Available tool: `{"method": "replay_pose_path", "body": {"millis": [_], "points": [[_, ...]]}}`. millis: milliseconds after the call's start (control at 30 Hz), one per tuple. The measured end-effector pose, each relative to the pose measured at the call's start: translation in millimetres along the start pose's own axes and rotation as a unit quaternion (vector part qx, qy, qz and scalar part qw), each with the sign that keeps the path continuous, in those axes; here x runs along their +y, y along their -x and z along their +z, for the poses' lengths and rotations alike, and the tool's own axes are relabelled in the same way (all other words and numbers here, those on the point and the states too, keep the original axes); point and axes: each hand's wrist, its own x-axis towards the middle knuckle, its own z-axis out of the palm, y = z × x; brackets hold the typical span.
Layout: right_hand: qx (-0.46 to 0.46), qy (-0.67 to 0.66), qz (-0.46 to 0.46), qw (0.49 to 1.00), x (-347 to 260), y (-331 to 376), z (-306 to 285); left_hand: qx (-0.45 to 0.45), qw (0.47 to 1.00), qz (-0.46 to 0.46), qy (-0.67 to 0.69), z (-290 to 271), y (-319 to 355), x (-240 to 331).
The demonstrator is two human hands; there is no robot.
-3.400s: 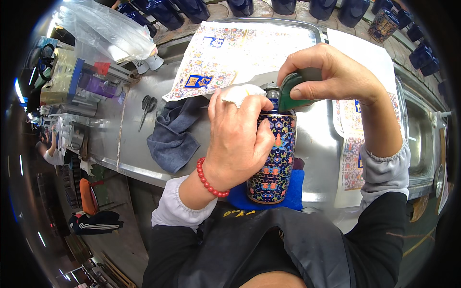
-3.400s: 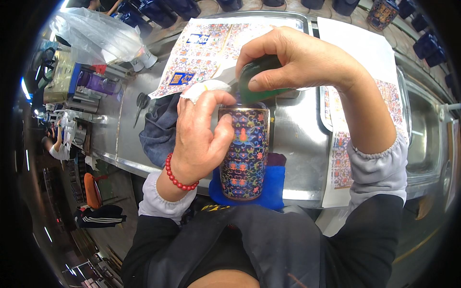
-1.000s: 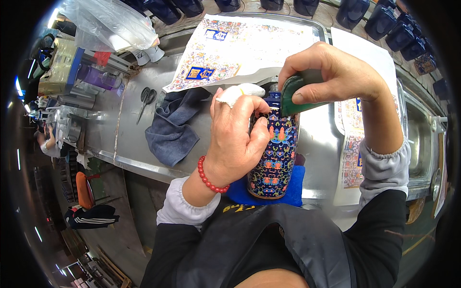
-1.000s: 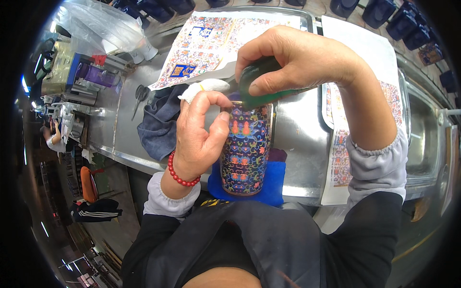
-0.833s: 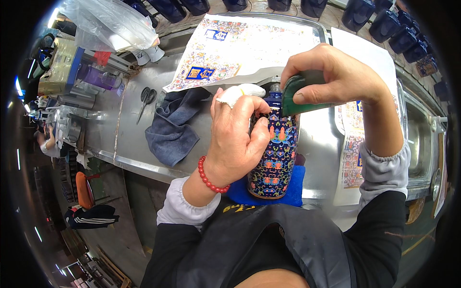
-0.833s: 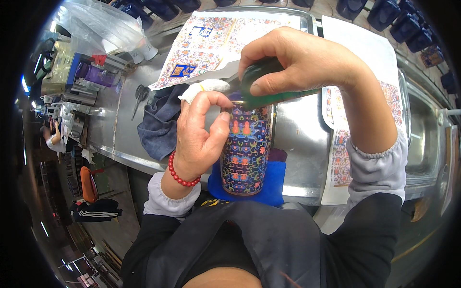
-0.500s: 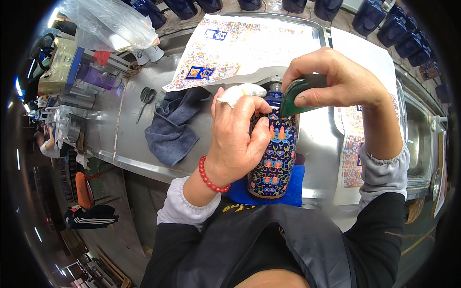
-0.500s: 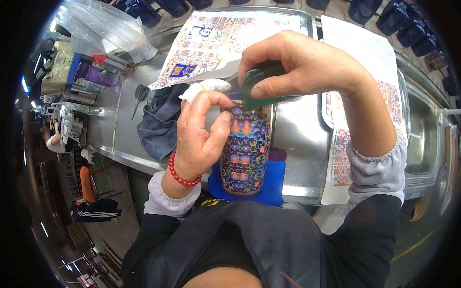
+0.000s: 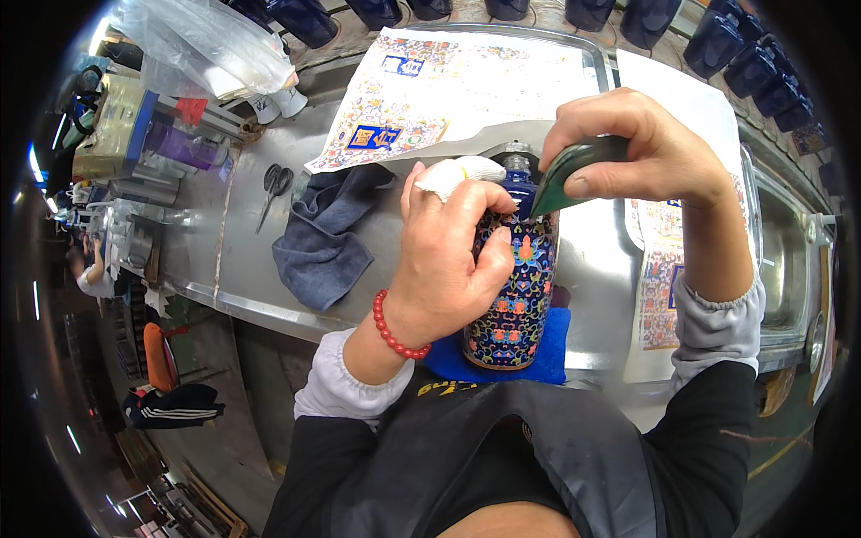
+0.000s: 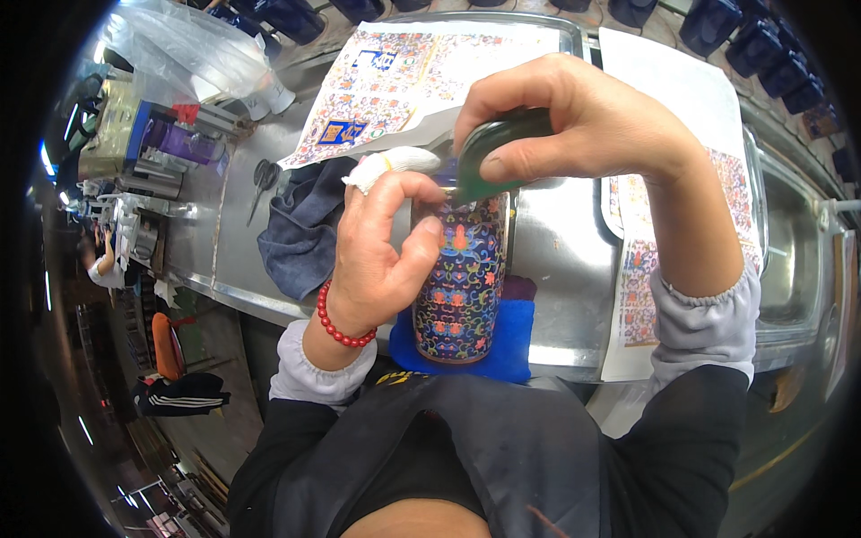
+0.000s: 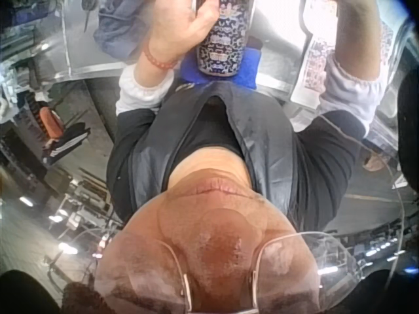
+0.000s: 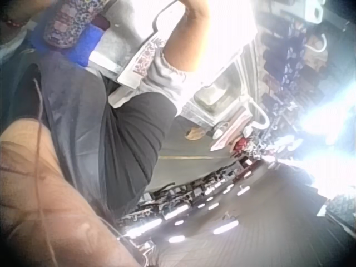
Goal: The person applies a decorative sticker to a cylindrical bottle and uses a green squeegee to smooth it. They rotate the bottle and repeatedly press and rub the sticker surface to remove air bubbles and ensure adhesion.
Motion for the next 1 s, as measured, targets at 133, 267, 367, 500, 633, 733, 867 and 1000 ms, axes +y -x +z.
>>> {"method": "replay_pose_path", "body": {"millis": [133,267,367,500,633,733,867,1000], "points": [[0.08,0.029,0.034,0.996,-4.5,18.0,2.6,-0.019,0.999,0.026,-0.038,1.7,-3.9,2.6],[0.126,0.101,0.039,0.986,-14.1,35.6,10.4,-0.026,0.996,0.041,-0.073,3.9,-9.2,2.7],[0.183,0.122,0.09,0.971,-23.6,48.9,24.5,-0.04,0.995,0.037,-0.085,4.2,-12.8,2.6],[0.258,0.144,0.119,0.948,-32.8,62.9,52.0,-0.039,0.995,0.045,-0.075,3.4,-17.6,3.0],[0.252,0.216,0.073,0.94,-35.6,69.9,77.5,-0.063,0.996,0.042,-0.043,-1.4,-20.6,2.9],[0.268,0.228,0.082,0.932,-32.9,70.4,86.7,-0.074,0.996,0.028,-0.029,-4.7,-20.6,3.6],[0.246,0.271,0.063,0.929,-25.2,67.3,92.7,-0.066,0.996,0.048,-0.042,-6.2,-20.8,4.7],[0.247,0.269,0.053,0.929,-21.0,64.8,99.9,-0.081,0.995,0.048,-0.046,-7.6,-20.4,6.6]]}}
